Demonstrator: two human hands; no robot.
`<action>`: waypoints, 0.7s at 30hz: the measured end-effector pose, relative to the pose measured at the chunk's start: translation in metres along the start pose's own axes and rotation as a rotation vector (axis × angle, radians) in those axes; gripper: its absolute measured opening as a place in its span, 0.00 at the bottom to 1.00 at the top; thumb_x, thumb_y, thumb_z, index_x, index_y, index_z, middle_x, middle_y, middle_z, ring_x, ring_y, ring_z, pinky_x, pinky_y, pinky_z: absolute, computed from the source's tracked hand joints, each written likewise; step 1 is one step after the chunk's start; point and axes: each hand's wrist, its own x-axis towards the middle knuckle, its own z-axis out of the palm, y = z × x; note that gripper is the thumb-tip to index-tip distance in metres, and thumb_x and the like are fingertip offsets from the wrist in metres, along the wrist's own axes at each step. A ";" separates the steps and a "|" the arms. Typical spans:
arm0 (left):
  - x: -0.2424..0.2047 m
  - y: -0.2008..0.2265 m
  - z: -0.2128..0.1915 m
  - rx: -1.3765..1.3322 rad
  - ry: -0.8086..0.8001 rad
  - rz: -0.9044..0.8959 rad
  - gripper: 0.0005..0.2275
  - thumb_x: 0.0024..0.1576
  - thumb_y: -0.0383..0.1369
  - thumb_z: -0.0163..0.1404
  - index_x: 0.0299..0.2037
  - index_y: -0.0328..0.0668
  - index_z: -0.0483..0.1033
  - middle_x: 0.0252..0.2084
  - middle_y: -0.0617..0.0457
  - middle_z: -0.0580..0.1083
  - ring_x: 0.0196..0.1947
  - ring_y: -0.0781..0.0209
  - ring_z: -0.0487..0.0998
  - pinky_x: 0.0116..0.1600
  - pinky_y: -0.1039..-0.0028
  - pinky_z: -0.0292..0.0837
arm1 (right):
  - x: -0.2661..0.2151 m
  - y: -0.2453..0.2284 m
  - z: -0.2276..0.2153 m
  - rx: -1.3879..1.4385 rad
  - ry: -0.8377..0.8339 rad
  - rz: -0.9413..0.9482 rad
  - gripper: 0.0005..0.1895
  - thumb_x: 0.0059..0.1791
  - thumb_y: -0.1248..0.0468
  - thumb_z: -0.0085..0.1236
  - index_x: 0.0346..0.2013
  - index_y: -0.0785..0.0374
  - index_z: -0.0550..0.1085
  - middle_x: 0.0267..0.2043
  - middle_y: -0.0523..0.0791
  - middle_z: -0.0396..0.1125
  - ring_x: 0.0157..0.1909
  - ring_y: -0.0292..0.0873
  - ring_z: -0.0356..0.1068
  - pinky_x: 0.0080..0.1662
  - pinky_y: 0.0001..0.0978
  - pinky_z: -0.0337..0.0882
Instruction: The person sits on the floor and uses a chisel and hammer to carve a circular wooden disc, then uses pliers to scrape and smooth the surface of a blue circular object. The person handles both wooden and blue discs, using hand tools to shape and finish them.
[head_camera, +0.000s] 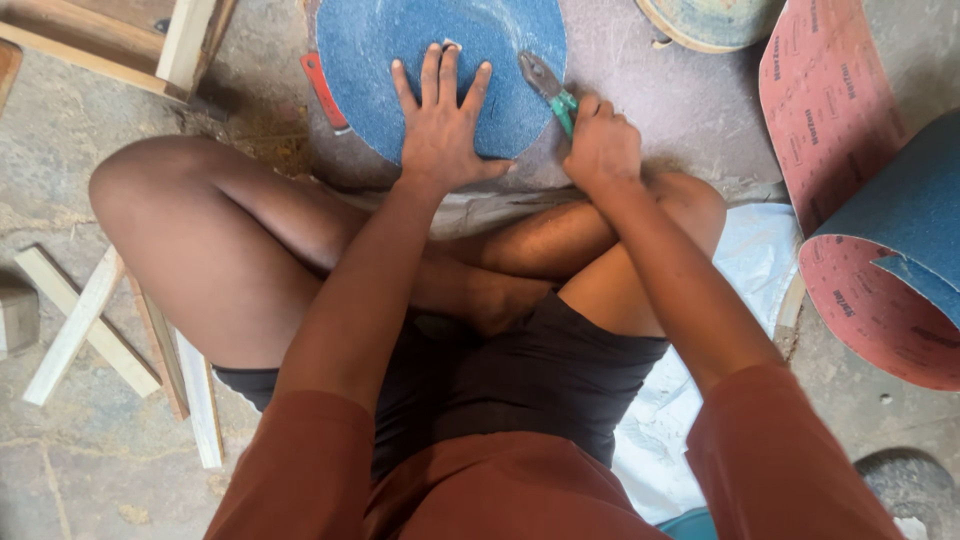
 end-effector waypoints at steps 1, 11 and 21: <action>-0.003 0.001 0.002 0.001 0.004 0.002 0.57 0.34 0.66 0.63 0.74 0.48 0.56 0.73 0.31 0.50 0.76 0.34 0.40 0.70 0.26 0.26 | -0.001 0.002 -0.005 0.020 -0.053 -0.037 0.26 0.44 0.57 0.66 0.46 0.69 0.64 0.42 0.59 0.68 0.41 0.62 0.73 0.44 0.52 0.75; -0.004 -0.002 -0.001 0.029 -0.046 0.003 0.57 0.36 0.67 0.62 0.76 0.49 0.53 0.74 0.31 0.49 0.76 0.34 0.39 0.70 0.28 0.26 | 0.028 0.010 -0.086 0.226 -0.685 0.027 0.25 0.32 0.69 0.62 0.43 0.68 0.68 0.36 0.56 0.70 0.37 0.57 0.72 0.40 0.50 0.74; -0.006 -0.001 -0.010 0.038 -0.080 0.007 0.58 0.35 0.68 0.61 0.75 0.51 0.52 0.74 0.32 0.48 0.76 0.36 0.37 0.69 0.28 0.25 | 0.037 0.026 -0.059 0.580 -0.844 0.083 0.23 0.32 0.69 0.61 0.39 0.68 0.67 0.31 0.52 0.68 0.32 0.48 0.69 0.32 0.42 0.68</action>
